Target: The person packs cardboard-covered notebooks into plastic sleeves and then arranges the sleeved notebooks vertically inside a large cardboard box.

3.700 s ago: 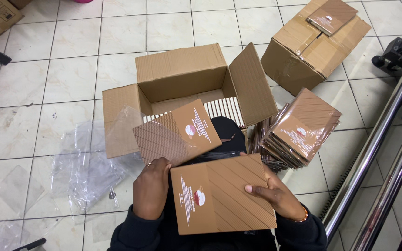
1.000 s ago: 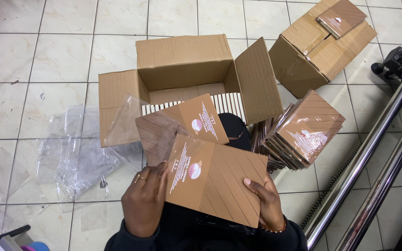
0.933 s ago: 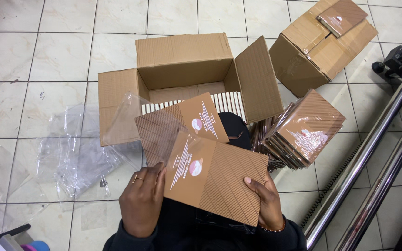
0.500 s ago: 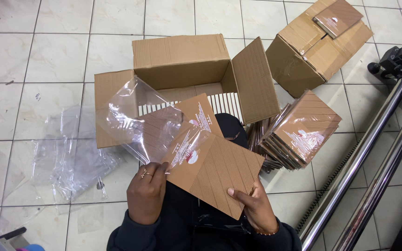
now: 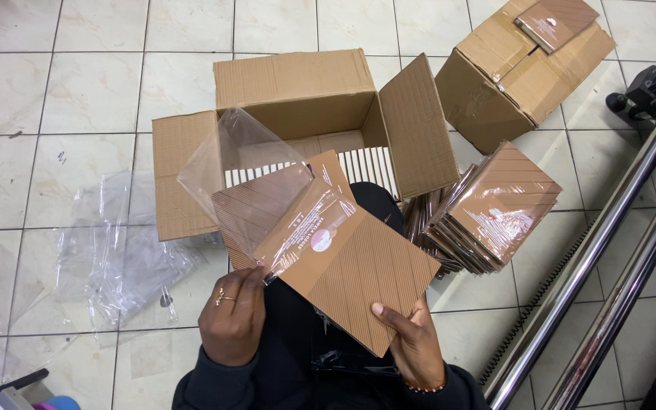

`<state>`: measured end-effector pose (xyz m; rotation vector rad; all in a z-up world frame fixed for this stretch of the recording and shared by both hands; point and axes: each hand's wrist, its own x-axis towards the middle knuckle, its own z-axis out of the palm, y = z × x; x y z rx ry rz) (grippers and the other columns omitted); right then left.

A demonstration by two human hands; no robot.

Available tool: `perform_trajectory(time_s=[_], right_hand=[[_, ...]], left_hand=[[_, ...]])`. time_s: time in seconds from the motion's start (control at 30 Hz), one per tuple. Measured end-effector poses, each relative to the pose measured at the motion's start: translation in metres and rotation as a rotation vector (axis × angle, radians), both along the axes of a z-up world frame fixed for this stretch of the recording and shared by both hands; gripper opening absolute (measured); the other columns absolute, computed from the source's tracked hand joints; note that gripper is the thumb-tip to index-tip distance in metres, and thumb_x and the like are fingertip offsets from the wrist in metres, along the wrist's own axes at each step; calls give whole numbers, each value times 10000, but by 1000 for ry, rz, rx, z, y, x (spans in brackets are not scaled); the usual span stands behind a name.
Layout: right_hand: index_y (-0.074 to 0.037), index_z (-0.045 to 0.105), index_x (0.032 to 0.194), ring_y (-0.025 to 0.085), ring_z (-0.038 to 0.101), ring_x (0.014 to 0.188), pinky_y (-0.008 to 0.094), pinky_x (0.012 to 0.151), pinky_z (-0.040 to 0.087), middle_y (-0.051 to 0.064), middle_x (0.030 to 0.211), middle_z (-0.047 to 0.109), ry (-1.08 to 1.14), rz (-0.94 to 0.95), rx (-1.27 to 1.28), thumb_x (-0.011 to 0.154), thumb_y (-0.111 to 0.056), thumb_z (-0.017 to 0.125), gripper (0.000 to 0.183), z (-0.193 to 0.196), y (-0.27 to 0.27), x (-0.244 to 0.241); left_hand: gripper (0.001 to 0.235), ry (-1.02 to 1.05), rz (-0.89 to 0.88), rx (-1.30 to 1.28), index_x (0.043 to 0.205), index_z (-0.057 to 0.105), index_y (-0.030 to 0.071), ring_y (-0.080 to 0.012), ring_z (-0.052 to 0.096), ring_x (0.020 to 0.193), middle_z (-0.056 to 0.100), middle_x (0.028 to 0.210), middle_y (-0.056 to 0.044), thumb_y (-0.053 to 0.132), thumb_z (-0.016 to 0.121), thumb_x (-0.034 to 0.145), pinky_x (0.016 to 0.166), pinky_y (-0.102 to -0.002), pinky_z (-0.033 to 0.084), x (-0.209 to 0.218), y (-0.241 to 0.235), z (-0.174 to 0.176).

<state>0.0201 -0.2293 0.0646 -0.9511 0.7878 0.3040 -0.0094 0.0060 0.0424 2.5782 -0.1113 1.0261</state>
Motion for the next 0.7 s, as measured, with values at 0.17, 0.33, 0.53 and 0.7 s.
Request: perform_trajectory(time_s=[0.17,0.33,0.53,0.7], right_hand=[[-37,414,1471,322,536,1348,441,1147,417,190,1461,563,49,-21,1,768,174,580,752,12,17,-1],[17,387,1275,425,556,1308,534,1124,447,297,1393,557,102,-120,95,757,261,544,593,6,27,-10],[28,449,1453,419,574,1296,515,1133,444,297,1378,607,18,-14,137,608,245,625,890,0,34,-25],[38,461,1458,422,577,1323,533,1134,453,291,1419,605,36,-3,165,661,285,616,849,-3,36,-30]], left_hand=[[133,1,-120,8,1072,728,-64,-291,695,827,713,963,-172,-51,651,965,791,-381,597,2,-14,14],[187,101,71,129,1137,737,41,-323,646,1007,704,1107,-129,36,705,953,936,-439,551,11,-18,25],[235,152,41,292,1166,716,66,-296,654,984,707,1152,-120,20,626,954,873,-406,545,34,-23,31],[165,153,45,296,1109,750,61,-283,660,932,721,1018,-81,74,708,950,816,-388,554,37,-30,25]])
